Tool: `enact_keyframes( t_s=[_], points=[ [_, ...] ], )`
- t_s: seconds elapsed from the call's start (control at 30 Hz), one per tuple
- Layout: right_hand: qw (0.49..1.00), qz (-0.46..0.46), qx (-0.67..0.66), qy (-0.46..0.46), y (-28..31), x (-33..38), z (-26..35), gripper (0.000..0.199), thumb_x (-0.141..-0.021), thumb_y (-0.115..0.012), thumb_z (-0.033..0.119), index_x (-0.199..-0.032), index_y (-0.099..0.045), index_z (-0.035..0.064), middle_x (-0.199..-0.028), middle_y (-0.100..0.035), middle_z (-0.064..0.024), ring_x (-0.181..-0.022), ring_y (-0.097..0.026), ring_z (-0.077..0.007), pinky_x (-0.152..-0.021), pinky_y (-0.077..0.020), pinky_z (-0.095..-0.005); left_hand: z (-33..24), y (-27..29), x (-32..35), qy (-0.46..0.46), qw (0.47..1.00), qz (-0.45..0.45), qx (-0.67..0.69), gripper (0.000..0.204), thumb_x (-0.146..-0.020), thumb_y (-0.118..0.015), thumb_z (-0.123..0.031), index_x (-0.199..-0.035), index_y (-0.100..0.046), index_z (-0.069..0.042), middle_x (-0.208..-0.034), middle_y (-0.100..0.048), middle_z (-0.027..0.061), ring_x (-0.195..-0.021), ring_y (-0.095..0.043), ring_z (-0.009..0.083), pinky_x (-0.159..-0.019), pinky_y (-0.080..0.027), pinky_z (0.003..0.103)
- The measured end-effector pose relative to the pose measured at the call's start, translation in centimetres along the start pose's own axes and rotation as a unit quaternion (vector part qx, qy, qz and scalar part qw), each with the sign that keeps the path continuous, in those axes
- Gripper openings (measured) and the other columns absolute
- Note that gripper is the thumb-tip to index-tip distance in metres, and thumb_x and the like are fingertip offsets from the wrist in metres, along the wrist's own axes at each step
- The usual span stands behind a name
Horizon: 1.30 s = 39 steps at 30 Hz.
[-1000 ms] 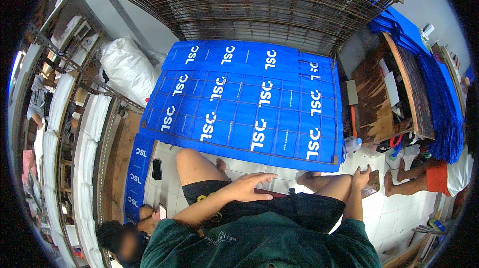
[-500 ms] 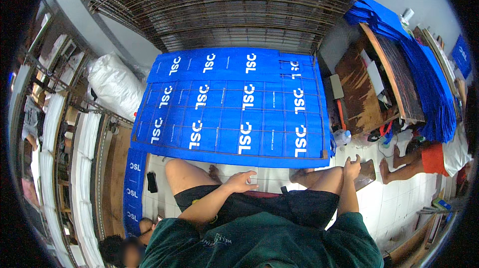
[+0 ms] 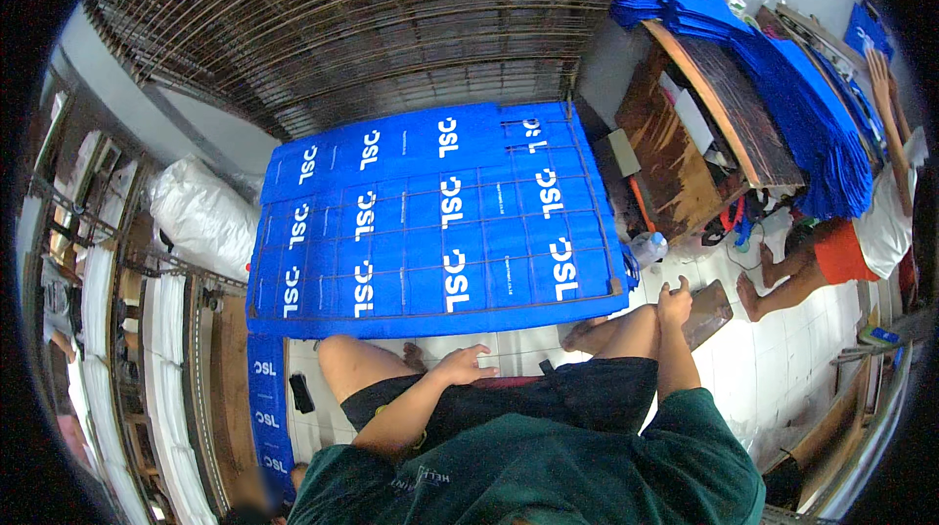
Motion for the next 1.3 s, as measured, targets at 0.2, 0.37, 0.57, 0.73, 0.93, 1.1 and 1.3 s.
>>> enact_keyframes(
  t_s=[0.2,0.37,0.57,0.73,0.93,1.1,1.3],
  points=[
    [0.982,-0.097,-0.121,0.109,-0.6,-0.1,-0.4,0.034,-0.076,-0.063,0.013,-0.11,-0.059,0.0111,-0.081,-0.065,-0.0145,-0.073,-0.064,-0.0263,-0.067,-0.0492,-0.0364,2.1,-1.7,-1.9,-0.031,0.998,-0.05,-0.011,0.073,-0.07,-0.062,-0.06,-0.122,-0.05,-0.01,-0.097,-0.062,0.0194,-0.092,-0.06,0.0325,-0.082,-0.046,0.038],
    [0.9,-0.123,-0.359,0.216,9.7,0.2,9.3,0.022,-0.079,-0.064,0.011,-0.098,-0.063,0.0003,-0.092,-0.065,-0.0132,-0.084,-0.063,-0.0193,-0.075,-0.0485,-0.031,-0.5,-0.2,1.8,0.039,0.998,-0.043,0.023,0.07,-0.071,-0.066,-0.056,-0.12,-0.052,-0.009,-0.085,-0.062,0.016,-0.08,-0.061,0.0251,-0.073,-0.047,0.035],
    [0.702,-0.074,-0.686,0.177,26.5,-13.5,13.4,0.047,-0.086,-0.056,0.028,-0.124,-0.041,0.0041,-0.095,-0.059,-0.0091,-0.074,-0.059,-0.0156,-0.056,-0.0457,-0.026,3.1,-1.3,0.4,0.025,0.993,-0.103,0.051,0.063,-0.072,-0.069,-0.048,-0.118,-0.052,-0.007,-0.071,-0.059,0.0096,-0.065,-0.057,0.0189,-0.061,-0.046,0.031],
    [0.555,-0.023,-0.828,0.082,33.4,-26.9,10.6,0.089,-0.083,-0.058,0.044,-0.139,-0.004,0.0008,-0.128,-0.037,-0.0294,-0.112,-0.048,-0.039,-0.092,-0.0424,-0.051,0.7,-0.2,1.1,0.044,0.991,-0.106,0.069,0.061,-0.072,-0.071,-0.044,-0.116,-0.053,-0.006,-0.07,-0.059,0.0097,-0.062,-0.056,0.0169,-0.058,-0.045,0.03],
    [0.425,-0.003,-0.905,-0.01,34.6,-31.6,9.8,0.108,-0.075,-0.05,0.069,-0.138,0.001,-0.0026,-0.14,-0.019,-0.0273,-0.127,-0.029,-0.0426,-0.097,-0.0327,-0.06,1.3,-0.8,0.9,0.021,0.981,-0.178,0.076,0.058,-0.072,-0.072,-0.043,-0.113,-0.054,-0.006,-0.066,-0.058,0.0075,-0.06,-0.056,0.0161,-0.056,-0.045,0.03],
    [0.528,-0.036,-0.846,0.062,36.3,-27.6,12.9,0.103,-0.068,-0.03,0.084,-0.136,-0.028,0.0075,-0.135,-0.032,-0.0249,-0.121,-0.034,-0.045,-0.098,-0.0304,-0.0618,1.6,-1.1,0.4,-0.002,0.978,-0.201,0.05,0.056,-0.071,-0.072,-0.043,-0.111,-0.055,-0.006,-0.063,-0.057,0.008,-0.061,-0.058,0.0172,-0.056,-0.045,0.031],
    [0.57,-0.067,-0.817,0.051,33.4,-41.1,6.3,0.025,-0.084,-0.055,0.004,-0.107,-0.05,-0.0044,-0.109,-0.053,-0.0181,-0.098,-0.053,-0.0302,-0.081,-0.0539,-0.0363,-1.0,-0.7,-0.2,-0.043,0.981,-0.186,0.032,0.052,-0.076,-0.069,-0.041,-0.113,-0.053,-0.008,-0.065,-0.055,0.0072,-0.061,-0.054,0.0166,-0.057,-0.044,0.031]
  ],
)
Point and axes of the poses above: each hand's wrist, its own x-axis away from the middle knuckle, its own y-axis out of the back of the hand, z = x × y, the point moved 2 cm from there along -x, towards the middle knuckle
